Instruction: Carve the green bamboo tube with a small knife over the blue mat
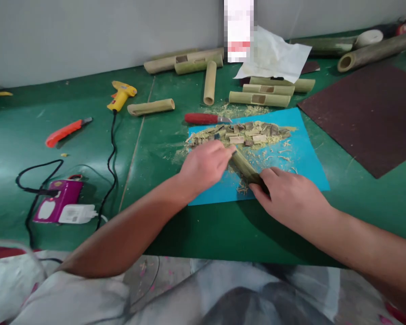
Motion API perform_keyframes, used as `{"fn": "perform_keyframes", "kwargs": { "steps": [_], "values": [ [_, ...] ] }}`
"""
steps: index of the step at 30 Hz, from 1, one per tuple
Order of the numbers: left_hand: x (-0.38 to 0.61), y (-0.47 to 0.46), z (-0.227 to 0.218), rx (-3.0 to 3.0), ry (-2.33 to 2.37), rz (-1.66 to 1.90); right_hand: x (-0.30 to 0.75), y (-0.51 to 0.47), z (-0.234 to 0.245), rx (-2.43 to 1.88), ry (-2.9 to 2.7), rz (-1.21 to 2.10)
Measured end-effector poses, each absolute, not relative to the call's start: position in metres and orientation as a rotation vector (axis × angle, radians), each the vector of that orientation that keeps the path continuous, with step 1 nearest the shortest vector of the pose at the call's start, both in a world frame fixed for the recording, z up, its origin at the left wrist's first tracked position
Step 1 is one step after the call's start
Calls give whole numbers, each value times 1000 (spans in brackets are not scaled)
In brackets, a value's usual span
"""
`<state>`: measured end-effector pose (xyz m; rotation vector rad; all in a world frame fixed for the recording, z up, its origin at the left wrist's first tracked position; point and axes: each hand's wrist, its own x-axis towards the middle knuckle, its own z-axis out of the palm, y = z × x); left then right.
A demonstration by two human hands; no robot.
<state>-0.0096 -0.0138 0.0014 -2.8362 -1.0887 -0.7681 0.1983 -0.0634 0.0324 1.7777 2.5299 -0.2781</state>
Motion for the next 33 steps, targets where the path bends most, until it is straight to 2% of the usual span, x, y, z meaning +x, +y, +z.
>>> {"fn": "perform_keyframes", "kwargs": {
  "steps": [5,8,12,14,19,33],
  "values": [
    [-5,-16,2,-2894,-930,-740,198,-63,32,1760,2533,-297],
    [-5,-17,2,-2778,-1070,-806,198,-63,32,1781,2529,-270],
    [-5,-16,4,-2820,-956,-778,198,-64,32,1738,2576,-280],
    [-7,-14,5,-2731,-1059,-798,198,-64,32,1765,2566,-245],
    [-7,-14,5,-2858,-1004,-679,199,-65,31,1737,2572,-210],
    [-12,-6,1,-2730,-1205,-807,201,-65,30,1778,2638,-150]
  ]
}}
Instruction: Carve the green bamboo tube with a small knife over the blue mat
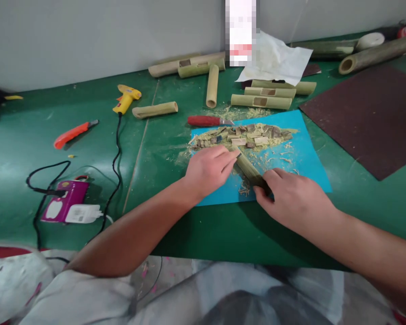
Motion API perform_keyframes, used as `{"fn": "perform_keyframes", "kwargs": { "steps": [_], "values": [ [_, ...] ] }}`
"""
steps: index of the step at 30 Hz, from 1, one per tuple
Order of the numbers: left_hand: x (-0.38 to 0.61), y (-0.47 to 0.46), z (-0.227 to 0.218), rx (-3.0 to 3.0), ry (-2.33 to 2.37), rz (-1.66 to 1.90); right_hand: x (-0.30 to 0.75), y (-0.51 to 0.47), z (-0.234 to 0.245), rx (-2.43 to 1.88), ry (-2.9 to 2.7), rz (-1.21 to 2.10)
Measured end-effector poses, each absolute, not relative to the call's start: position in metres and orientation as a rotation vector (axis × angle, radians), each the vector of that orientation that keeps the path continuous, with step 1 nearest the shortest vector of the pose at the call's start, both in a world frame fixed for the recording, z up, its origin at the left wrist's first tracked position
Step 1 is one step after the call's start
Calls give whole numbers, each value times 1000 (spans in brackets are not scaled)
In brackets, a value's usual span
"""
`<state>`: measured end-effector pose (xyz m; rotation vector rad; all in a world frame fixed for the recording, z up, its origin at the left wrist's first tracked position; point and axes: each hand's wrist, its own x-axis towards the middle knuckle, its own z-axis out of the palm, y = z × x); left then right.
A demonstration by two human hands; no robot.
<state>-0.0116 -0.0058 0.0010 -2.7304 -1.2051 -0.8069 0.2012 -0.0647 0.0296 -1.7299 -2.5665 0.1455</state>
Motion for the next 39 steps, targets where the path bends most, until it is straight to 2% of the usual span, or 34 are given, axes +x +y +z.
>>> {"fn": "perform_keyframes", "kwargs": {
  "steps": [7,13,19,29,34,39],
  "values": [
    [1,-24,3,-3007,-995,-708,200,-65,31,-1721,-2590,174],
    [-10,-6,1,-2813,-1188,-767,200,-67,31,-1681,-2597,37],
    [-8,-4,-1,-2839,-1160,-809,201,-68,30,-1674,-2597,-20],
    [-12,-1,1,-2800,-1191,-874,199,-65,27,-1749,-2555,154],
    [-2,-21,5,-2994,-1001,-755,199,-64,30,-1757,-2564,266],
    [-5,-18,5,-2818,-1140,-760,199,-64,32,-1814,-2571,277]
  ]
}}
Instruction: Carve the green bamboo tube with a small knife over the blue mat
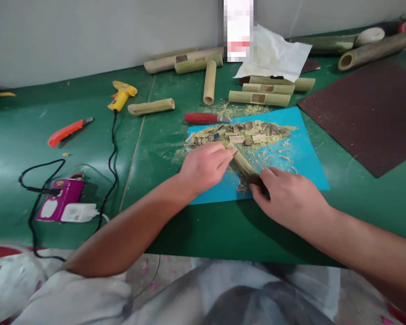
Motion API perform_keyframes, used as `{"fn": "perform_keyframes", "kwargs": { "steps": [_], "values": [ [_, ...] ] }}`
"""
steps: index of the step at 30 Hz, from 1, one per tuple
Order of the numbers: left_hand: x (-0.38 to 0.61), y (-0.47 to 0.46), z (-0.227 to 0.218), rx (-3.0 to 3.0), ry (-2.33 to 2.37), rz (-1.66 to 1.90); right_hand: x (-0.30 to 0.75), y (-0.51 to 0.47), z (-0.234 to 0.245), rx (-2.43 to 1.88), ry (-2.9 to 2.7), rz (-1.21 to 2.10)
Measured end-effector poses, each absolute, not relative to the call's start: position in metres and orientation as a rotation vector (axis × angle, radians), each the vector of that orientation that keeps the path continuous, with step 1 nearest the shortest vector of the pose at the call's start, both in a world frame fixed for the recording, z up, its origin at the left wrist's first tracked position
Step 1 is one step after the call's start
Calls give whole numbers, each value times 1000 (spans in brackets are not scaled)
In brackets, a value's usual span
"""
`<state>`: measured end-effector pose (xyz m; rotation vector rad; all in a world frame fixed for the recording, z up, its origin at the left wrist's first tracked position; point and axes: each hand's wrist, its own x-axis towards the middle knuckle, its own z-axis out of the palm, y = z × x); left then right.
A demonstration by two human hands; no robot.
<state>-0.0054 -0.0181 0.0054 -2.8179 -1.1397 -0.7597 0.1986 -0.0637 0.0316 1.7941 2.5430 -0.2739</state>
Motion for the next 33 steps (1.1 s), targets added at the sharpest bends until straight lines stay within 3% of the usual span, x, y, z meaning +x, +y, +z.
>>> {"fn": "perform_keyframes", "kwargs": {
  "steps": [11,33],
  "values": [
    [-2,-26,6,-2973,-992,-618,197,-64,33,1731,2554,-302],
    [-14,-15,0,-2883,-1052,-692,199,-66,31,1730,2557,-262]
  ]
}}
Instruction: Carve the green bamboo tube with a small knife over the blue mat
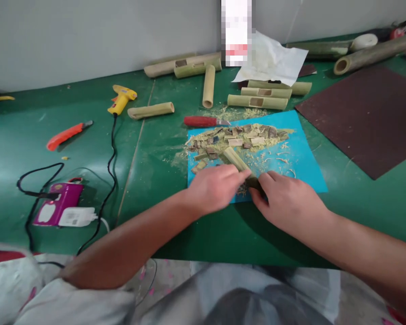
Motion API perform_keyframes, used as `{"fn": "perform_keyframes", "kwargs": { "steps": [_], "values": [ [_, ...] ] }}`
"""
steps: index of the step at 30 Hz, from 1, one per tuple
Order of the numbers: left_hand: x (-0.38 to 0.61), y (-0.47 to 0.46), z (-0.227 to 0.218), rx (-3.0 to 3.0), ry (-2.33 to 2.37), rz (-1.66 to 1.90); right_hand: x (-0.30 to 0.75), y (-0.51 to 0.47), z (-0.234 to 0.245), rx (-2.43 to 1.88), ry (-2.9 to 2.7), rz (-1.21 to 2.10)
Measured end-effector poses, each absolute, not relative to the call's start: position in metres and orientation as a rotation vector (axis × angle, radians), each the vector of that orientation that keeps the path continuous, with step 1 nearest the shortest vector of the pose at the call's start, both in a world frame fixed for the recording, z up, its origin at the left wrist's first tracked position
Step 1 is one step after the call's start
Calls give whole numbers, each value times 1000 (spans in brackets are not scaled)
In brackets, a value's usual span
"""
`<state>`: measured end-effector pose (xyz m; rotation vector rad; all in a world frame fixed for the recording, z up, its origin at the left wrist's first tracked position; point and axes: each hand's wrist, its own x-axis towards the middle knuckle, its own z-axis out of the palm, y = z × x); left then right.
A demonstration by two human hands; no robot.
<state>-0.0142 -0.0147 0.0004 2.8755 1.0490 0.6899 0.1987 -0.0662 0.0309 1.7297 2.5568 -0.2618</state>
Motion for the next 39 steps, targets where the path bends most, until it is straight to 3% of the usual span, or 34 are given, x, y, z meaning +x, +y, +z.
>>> {"fn": "perform_keyframes", "kwargs": {
  "steps": [12,16,20,23,34,39],
  "values": [
    [-15,-11,4,2795,1245,751,196,-66,35,1737,2530,-261],
    [-14,-13,5,2841,1102,638,196,-65,35,1712,2514,-295],
    [-10,-20,5,2818,1176,780,196,-65,35,1733,2507,-289],
    [-7,-26,6,2857,988,580,196,-65,35,1720,2524,-317],
    [-7,-26,6,2855,1098,703,196,-66,35,1728,2563,-245],
    [-2,-33,6,2837,923,636,198,-67,33,1707,2579,-231]
  ]
}}
